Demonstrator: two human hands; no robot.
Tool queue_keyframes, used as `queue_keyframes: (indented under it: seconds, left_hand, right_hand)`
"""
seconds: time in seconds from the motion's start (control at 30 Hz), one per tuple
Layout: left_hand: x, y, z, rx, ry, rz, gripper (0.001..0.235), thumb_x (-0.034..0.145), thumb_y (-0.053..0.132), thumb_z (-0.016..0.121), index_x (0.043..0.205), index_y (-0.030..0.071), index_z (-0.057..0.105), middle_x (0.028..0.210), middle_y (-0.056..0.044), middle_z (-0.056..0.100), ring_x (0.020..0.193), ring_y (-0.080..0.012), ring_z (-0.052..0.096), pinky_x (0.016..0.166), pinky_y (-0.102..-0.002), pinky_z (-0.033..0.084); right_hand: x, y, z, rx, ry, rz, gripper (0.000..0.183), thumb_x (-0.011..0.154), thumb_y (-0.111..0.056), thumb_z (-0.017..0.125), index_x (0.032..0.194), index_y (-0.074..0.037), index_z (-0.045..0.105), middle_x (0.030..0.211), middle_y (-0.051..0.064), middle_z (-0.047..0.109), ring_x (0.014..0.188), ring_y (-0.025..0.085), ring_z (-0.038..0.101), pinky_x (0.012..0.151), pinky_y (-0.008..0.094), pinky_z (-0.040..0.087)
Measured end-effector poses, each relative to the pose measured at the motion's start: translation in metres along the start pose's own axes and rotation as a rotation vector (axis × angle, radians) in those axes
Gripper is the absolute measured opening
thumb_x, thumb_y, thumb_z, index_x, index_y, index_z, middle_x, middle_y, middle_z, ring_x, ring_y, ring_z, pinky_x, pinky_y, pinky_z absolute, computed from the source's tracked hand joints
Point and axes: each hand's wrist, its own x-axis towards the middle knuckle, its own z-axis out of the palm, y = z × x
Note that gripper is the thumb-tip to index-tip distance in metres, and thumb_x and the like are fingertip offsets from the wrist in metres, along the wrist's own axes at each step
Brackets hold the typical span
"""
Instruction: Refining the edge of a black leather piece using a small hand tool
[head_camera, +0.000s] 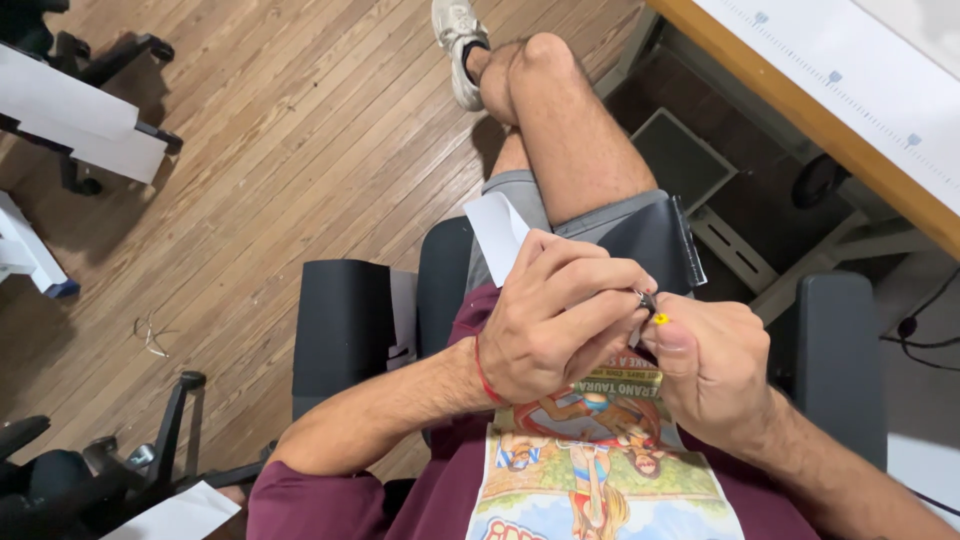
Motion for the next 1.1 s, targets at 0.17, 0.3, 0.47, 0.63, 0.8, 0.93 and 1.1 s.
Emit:
queue_keyframes:
  seconds: [0.17, 0.3, 0.47, 0.63, 0.8, 0.93, 1.1]
  left_hand:
    - [0.014, 0.004, -0.016, -0.094, -0.028, -0.095, 0.014, 0.121, 0.011, 0.065, 0.111, 0.003, 0.071, 0.139, -0.013, 0.073, 0.120, -0.0334, 0.073, 0.109, -0.050, 0.051]
    - [0.018, 0.002, -0.024, -0.196, -0.059, -0.172, 0.016, 0.121, 0.015, 0.064, 0.111, 0.005, 0.072, 0.155, -0.019, 0.063, 0.153, -0.0460, 0.062, 0.135, -0.062, 0.050]
    - [0.018, 0.001, -0.025, -0.219, -0.082, -0.185, 0.012, 0.113, 0.011, 0.069, 0.103, 0.008, 0.075, 0.158, -0.017, 0.060, 0.162, -0.0484, 0.055, 0.140, -0.064, 0.045]
    - [0.014, -0.007, -0.021, -0.255, -0.089, -0.190, 0.016, 0.107, 0.004, 0.073, 0.091, 0.008, 0.072, 0.156, -0.016, 0.062, 0.159, -0.0466, 0.059, 0.137, -0.063, 0.048]
    - [0.011, -0.003, -0.020, -0.638, -0.110, -0.337, 0.028, 0.122, 0.021, 0.065, 0.099, 0.010, 0.077, 0.173, -0.019, 0.053, 0.178, -0.0431, 0.046, 0.154, -0.063, 0.043]
    - [0.012, 0.001, -0.019, -0.678, -0.114, -0.350, 0.031, 0.122, 0.018, 0.065, 0.095, 0.013, 0.078, 0.176, -0.016, 0.052, 0.179, -0.0381, 0.047, 0.157, -0.060, 0.043]
    - [0.015, 0.005, -0.025, -0.609, -0.124, -0.349, 0.026, 0.123, 0.017, 0.064, 0.107, 0.004, 0.080, 0.163, -0.018, 0.065, 0.149, -0.0309, 0.072, 0.131, -0.045, 0.059]
  right_hand:
    - [0.009, -0.004, -0.006, 0.374, 0.083, 0.212, 0.057, 0.125, -0.033, 0.032, 0.075, -0.011, 0.044, 0.071, 0.006, 0.046, 0.064, 0.021, 0.043, 0.067, 0.039, 0.035]
    - [0.019, 0.005, -0.027, 0.253, 0.082, 0.250, 0.038, 0.125, -0.032, 0.034, 0.095, -0.010, 0.041, 0.115, 0.016, 0.069, 0.110, 0.026, 0.063, 0.103, 0.041, 0.052]
    - [0.025, 0.025, -0.025, 0.509, -0.112, 0.293, 0.037, 0.108, -0.036, 0.071, 0.115, -0.011, 0.045, 0.130, 0.015, 0.076, 0.144, 0.032, 0.071, 0.127, 0.045, 0.053]
    - [0.015, 0.031, -0.017, 0.659, 0.013, 0.308, 0.048, 0.105, -0.004, 0.074, 0.101, -0.020, 0.029, 0.085, 0.000, 0.063, 0.092, 0.021, 0.063, 0.113, 0.048, 0.059]
    - [0.012, 0.032, -0.021, 0.823, 0.070, 0.332, 0.044, 0.106, -0.005, 0.072, 0.108, -0.020, 0.031, 0.080, 0.007, 0.065, 0.086, 0.024, 0.066, 0.112, 0.051, 0.060]
    - [0.010, 0.042, -0.021, 0.827, 0.047, 0.351, 0.043, 0.108, -0.011, 0.073, 0.112, -0.021, 0.031, 0.079, 0.000, 0.065, 0.096, 0.027, 0.074, 0.113, 0.047, 0.061]
    - [0.018, 0.043, -0.020, 0.568, 0.055, 0.272, 0.042, 0.110, -0.022, 0.073, 0.114, -0.016, 0.031, 0.114, 0.012, 0.071, 0.137, 0.032, 0.075, 0.121, 0.042, 0.057]
